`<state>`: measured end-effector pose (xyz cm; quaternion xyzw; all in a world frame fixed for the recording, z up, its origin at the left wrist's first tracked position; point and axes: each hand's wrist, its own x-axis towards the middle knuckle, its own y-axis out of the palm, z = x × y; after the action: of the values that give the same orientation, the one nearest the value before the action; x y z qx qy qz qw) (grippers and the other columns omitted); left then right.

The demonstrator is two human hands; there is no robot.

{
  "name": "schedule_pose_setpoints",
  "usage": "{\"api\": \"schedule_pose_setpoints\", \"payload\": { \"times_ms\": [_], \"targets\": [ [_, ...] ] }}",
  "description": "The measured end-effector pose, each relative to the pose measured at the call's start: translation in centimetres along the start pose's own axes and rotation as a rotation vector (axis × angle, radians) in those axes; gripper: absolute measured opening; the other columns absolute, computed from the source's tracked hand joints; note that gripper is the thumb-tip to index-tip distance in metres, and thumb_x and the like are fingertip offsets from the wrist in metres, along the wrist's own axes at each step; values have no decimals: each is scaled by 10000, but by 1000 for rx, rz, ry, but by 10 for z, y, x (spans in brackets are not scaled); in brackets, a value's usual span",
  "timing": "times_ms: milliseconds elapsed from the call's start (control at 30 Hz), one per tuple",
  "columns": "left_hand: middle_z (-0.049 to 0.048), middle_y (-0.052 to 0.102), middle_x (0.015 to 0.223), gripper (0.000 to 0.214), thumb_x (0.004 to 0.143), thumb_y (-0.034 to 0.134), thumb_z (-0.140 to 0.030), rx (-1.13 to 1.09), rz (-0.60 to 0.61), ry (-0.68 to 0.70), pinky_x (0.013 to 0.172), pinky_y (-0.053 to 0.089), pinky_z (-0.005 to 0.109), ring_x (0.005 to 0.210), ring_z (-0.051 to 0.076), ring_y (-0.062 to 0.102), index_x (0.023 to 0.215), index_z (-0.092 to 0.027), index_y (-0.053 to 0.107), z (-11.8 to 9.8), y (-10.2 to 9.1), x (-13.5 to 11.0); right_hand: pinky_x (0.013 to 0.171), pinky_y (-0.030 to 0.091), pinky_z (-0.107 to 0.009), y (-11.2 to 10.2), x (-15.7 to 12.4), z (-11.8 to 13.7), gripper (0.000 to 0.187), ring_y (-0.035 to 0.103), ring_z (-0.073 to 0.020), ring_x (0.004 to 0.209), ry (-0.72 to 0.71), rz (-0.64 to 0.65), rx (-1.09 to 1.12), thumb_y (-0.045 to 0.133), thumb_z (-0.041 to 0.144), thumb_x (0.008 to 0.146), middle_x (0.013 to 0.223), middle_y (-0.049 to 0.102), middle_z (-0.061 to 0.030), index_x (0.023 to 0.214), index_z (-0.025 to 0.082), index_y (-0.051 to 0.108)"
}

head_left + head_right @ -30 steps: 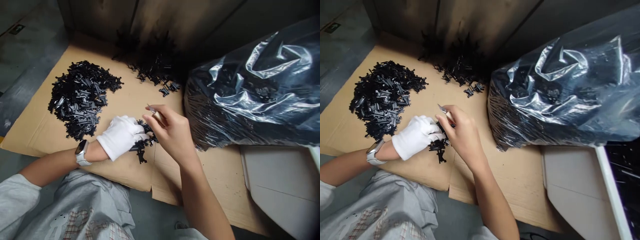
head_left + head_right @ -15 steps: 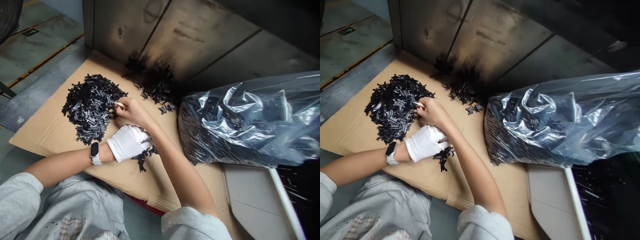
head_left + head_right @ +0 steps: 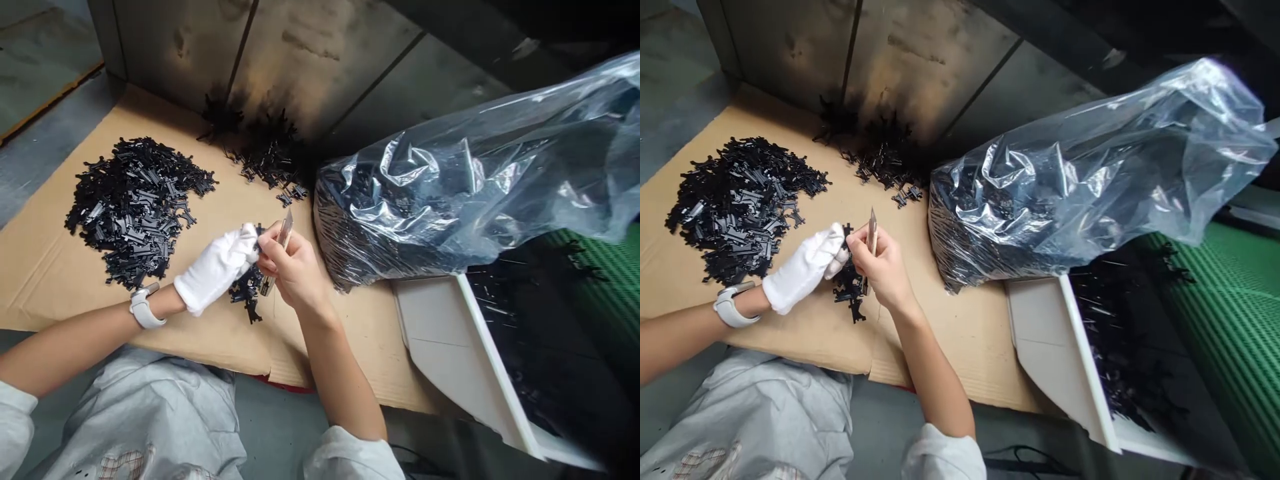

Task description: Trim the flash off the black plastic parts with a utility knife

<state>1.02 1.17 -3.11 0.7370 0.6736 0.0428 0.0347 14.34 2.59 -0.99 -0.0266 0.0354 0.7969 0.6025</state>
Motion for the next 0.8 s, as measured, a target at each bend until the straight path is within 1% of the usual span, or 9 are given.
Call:
{"api": "schedule_pose_setpoints", "payload": {
  "times_ms": [67, 167, 233, 300, 400, 533, 600, 700, 800],
  "targets": [
    [-60, 380, 528, 332, 948, 435, -378, -87, 56, -96, 425, 318, 212, 438, 70, 324, 661, -215, 397, -8, 2, -3, 468, 294, -219, -3, -4, -4, 386, 349, -64, 481, -105, -8, -95, 669, 557, 821, 563, 418, 80, 757, 202, 533],
    [-77, 336, 509, 369, 944, 442, -408, -211, 68, -184, 431, 279, 188, 442, 51, 290, 641, -210, 365, -23, 2, -7, 590, 389, -265, -9, -11, -6, 378, 494, -109, 622, -430, -19, -478, 441, 544, 973, 730, 546, 20, 1030, 205, 598],
    [-81, 319, 507, 360, 936, 442, -386, -226, 74, -181, 434, 271, 191, 444, 50, 278, 633, -214, 352, -30, 0, -9, 623, 409, -278, -12, -15, -6, 374, 543, -126, 676, -607, -26, -708, 359, 472, 1023, 792, 603, -2, 1193, 211, 566],
    [-83, 312, 511, 318, 920, 431, -321, -181, 102, -144, 438, 271, 201, 444, 53, 266, 629, -218, 350, -33, -2, -12, 599, 410, -270, -12, -17, -5, 364, 556, -126, 658, -708, -37, -815, 353, 417, 1038, 783, 629, -2, 1279, 209, 531],
    [-78, 329, 521, 226, 860, 427, -211, -40, 147, -5, 446, 276, 222, 447, 63, 284, 638, -219, 383, -31, -5, -15, 574, 426, -262, -9, -20, -3, 359, 564, -125, 609, -787, -44, -858, 376, 369, 1040, 729, 641, 10, 1331, 208, 513],
    [-69, 383, 547, 170, 808, 437, -134, 157, 186, 177, 491, 302, 250, 483, 80, 325, 663, -222, 422, -29, -8, -18, 607, 481, -261, -6, -22, -2, 348, 641, -134, 684, -827, -17, -828, 409, 305, 1033, 874, 718, -22, 1364, 232, 487],
    [-65, 406, 566, 168, 801, 468, -126, 185, 204, 233, 505, 316, 258, 494, 84, 337, 671, -225, 430, -29, -8, -19, 608, 491, -267, -6, -23, -3, 355, 650, -141, 688, -832, -11, -804, 428, 299, 1025, 878, 719, -22, 1374, 243, 469],
    [-51, 425, 557, 202, 835, 466, -152, 119, 227, 247, 529, 364, 273, 504, 105, 371, 655, -234, 428, -28, -8, -19, 601, 492, -277, -4, -25, -4, 346, 634, -147, 659, -834, -18, -771, 442, 308, 1019, 840, 704, -18, 1360, 253, 465],
    [-34, 458, 570, 252, 897, 429, -201, 18, 257, 178, 562, 408, 284, 517, 118, 401, 647, -232, 441, -25, -9, -21, 612, 502, -281, -1, -27, -4, 328, 628, -147, 657, -827, -23, -744, 433, 320, 1021, 850, 701, -20, 1342, 263, 471]
  ]
}}
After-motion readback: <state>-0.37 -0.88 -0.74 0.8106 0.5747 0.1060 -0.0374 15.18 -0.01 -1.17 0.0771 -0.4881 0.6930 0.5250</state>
